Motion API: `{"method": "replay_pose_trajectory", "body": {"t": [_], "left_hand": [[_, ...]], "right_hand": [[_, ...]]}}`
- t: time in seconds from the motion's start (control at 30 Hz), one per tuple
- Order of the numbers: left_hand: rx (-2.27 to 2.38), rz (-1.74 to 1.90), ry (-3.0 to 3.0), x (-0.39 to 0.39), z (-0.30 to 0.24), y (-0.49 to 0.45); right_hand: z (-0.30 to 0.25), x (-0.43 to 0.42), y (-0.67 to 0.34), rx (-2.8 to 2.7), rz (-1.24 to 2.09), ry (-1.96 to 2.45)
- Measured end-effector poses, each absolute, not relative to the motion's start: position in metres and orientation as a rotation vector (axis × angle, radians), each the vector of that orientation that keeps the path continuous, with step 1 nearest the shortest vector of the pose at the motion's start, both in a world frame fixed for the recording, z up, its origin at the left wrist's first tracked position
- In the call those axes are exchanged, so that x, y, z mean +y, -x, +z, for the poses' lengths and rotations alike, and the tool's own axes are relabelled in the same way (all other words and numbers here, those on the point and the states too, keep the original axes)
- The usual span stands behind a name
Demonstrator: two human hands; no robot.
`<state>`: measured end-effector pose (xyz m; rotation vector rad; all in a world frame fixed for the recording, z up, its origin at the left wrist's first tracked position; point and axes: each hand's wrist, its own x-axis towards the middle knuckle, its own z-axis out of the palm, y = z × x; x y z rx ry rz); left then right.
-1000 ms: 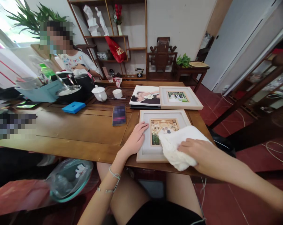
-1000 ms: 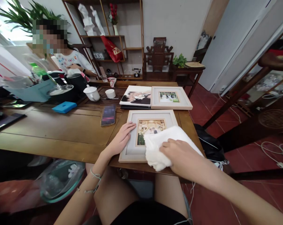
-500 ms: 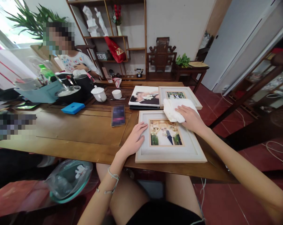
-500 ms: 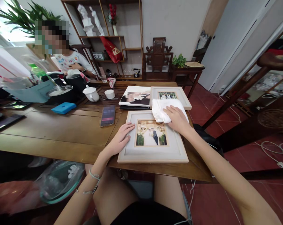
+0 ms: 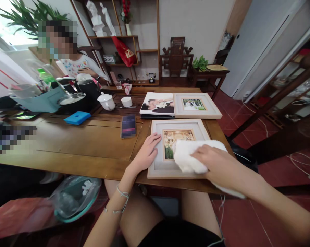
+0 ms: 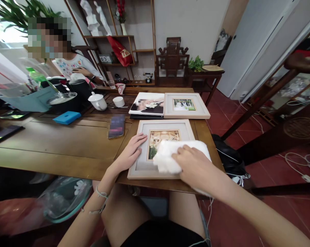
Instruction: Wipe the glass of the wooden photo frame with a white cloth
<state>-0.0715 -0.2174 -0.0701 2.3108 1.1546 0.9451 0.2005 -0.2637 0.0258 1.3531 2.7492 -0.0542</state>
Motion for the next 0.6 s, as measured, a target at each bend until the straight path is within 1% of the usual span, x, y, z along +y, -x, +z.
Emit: {"method": "replay_pose_trajectory", "body": {"t": [0.07,0.23,0.33,0.47,0.6], "left_hand": [[1.154,0.948,-2.312,-0.217,-0.07,0.072],[1.158,0.949,-2.298,-0.217,-0.07,0.072],[1.16,0.938,-2.3,-0.217,-0.07,0.072],[1.158,0.939,-2.308,-0.216,-0.07,0.072],[1.155,0.946,-2.31,-0.216,-0.071,0.072]], "right_hand": [[0.014,-0.229,-0.203,2.759,0.01,-1.417],[-0.012,-0.149,-0.208,2.855,0.29,-1.689],[-0.012,-0.133,-0.203,2.788,0.238,-1.748],[-0.003,-0.161,-0.192,2.721,0.088,-1.548],[0.012,-0.232,-0.193,2.709,-0.07,-1.31]]}}
